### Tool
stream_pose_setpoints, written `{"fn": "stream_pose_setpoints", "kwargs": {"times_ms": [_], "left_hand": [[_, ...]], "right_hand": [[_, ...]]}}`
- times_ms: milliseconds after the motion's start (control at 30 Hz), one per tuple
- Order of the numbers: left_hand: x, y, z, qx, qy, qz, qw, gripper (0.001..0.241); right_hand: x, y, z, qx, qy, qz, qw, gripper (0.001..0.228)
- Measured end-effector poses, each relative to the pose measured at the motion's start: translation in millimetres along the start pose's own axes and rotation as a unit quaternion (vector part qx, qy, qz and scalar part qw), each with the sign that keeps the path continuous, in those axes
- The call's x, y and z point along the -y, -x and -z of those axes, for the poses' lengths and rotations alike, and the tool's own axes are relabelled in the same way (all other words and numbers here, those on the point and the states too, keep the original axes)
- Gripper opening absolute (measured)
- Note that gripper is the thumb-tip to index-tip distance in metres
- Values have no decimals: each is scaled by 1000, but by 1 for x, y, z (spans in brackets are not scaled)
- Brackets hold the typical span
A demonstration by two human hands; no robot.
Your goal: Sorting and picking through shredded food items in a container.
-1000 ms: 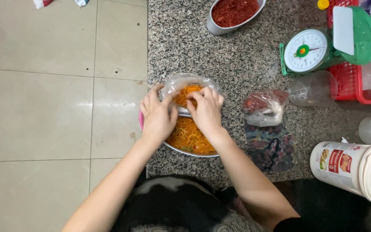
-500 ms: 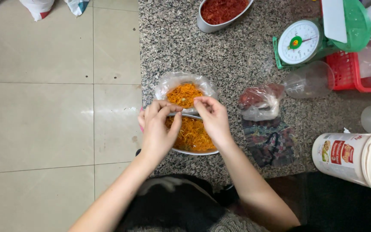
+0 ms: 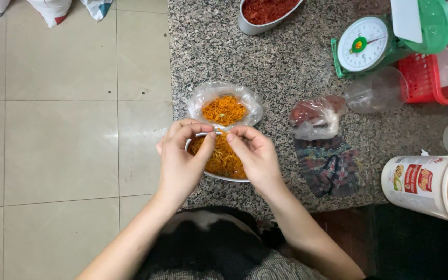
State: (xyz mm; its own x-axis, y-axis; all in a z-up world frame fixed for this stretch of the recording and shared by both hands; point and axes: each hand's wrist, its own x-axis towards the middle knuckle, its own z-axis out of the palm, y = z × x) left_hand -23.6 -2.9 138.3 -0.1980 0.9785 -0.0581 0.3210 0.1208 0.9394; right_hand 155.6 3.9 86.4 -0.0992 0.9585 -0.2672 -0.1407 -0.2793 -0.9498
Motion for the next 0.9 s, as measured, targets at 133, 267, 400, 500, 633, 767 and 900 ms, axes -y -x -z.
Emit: {"fn": "stream_pose_setpoints", "kwargs": {"times_ms": [133, 267, 400, 500, 633, 767, 900], "left_hand": [[4, 1, 3, 37, 80, 73, 993, 16], [17, 1, 1, 63, 163, 7, 985, 16], [14, 1, 3, 59, 181, 17, 982, 15], [10, 2, 6, 56, 184, 12, 981, 15], [15, 6, 4, 54, 188, 14, 981, 15], [11, 1, 5, 52, 186, 30, 981, 14], [19, 4, -1, 43, 109, -18, 993, 14]], "right_hand": [[11, 3, 0, 29, -31, -4, 999, 15], [21, 8, -3, 69, 45, 10, 997, 15], [36, 14, -11, 78, 178, 103, 976, 10], [50, 16, -16, 79, 253, 149, 953, 9], [61, 20, -11, 73, 309, 164, 934, 8], [70, 21, -8, 67, 359, 125, 922, 12], [77, 24, -6, 59, 391, 99, 913, 14]]}}
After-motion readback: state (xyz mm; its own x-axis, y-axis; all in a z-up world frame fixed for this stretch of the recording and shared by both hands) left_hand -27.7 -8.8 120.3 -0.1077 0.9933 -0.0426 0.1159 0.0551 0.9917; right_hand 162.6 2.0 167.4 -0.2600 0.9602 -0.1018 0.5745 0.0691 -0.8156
